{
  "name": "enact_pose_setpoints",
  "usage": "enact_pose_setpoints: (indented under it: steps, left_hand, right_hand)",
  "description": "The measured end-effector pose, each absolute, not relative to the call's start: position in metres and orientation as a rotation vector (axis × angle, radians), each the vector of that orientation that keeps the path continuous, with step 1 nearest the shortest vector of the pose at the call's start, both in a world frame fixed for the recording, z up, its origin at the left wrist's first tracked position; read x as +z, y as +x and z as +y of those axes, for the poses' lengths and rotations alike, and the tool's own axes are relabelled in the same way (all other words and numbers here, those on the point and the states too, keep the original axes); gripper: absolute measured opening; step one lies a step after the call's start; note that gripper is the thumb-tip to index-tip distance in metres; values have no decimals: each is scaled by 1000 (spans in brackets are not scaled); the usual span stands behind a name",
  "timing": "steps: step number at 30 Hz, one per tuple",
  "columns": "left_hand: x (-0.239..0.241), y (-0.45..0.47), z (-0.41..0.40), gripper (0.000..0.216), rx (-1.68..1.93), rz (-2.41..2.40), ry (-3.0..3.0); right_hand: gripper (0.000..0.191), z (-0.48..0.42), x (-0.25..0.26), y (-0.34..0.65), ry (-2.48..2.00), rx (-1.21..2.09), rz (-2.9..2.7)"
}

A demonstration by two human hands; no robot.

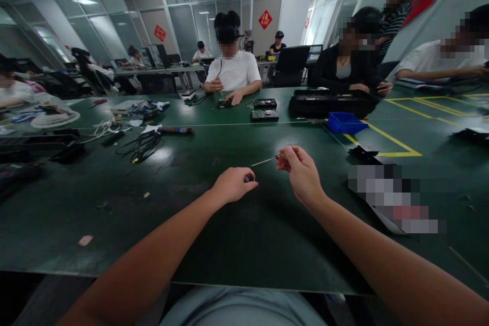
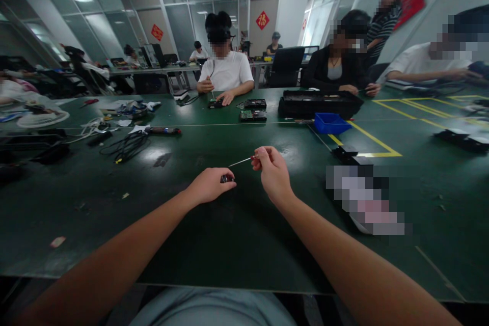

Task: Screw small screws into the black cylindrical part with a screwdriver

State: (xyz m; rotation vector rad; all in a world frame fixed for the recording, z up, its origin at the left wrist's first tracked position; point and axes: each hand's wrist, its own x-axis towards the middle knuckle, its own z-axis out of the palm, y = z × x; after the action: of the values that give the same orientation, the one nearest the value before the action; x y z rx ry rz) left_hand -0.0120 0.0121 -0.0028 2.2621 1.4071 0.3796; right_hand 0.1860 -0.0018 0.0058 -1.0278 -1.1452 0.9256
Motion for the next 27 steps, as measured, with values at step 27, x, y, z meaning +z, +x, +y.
enact_pose_setpoints:
  steps: [27]
  left_hand:
    - [59,-291,7,18,1800,1492,506]
  right_hand:
    - [27,2,0,187,-1096,917,-1294]
